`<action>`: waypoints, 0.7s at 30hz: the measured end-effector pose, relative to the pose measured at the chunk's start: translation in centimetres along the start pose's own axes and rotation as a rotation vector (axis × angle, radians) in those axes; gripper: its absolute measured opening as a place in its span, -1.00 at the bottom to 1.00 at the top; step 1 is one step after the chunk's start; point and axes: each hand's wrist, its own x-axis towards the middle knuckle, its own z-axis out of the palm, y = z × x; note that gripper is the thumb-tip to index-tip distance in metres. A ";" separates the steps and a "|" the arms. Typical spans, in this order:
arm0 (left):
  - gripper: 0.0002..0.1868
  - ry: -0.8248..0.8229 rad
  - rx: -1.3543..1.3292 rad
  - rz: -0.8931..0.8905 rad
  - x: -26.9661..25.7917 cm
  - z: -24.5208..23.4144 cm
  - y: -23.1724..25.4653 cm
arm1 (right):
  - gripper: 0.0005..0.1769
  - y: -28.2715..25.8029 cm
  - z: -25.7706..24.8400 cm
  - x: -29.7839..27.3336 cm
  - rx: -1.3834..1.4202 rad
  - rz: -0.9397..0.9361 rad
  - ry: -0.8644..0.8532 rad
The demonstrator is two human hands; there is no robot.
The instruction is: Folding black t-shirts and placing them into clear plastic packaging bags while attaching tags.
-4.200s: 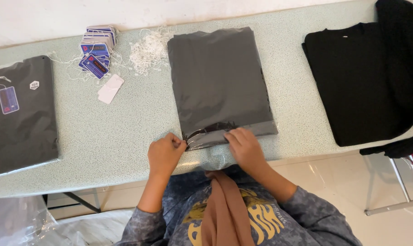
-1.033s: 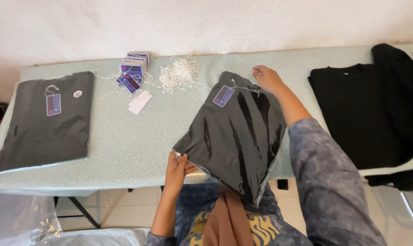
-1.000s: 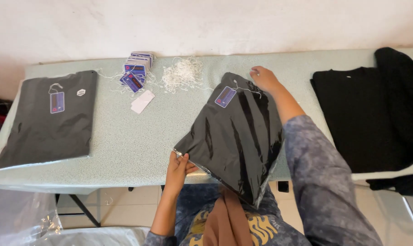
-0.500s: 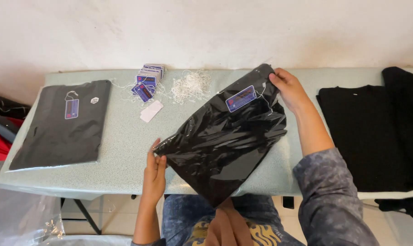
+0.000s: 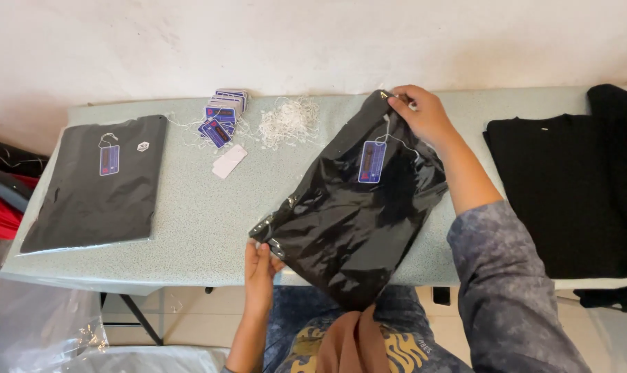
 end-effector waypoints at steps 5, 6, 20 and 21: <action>-0.72 0.089 -0.005 -0.205 -2.9 1.2 -0.8 | -0.38 1.1 0.3 -4.5 -0.153 0.000 -0.096; -0.61 0.086 -0.084 -0.246 -3.2 1.0 -1.0 | -0.42 1.0 0.1 -6.5 -0.092 0.027 -0.072; -0.59 -0.280 0.247 -0.533 -3.9 3.7 3.9 | -0.36 0.9 0.3 -29.7 0.499 0.966 -0.185; -0.64 -0.285 0.085 -0.487 -4.6 4.1 4.1 | -0.25 0.4 0.7 -29.1 0.595 0.996 -0.252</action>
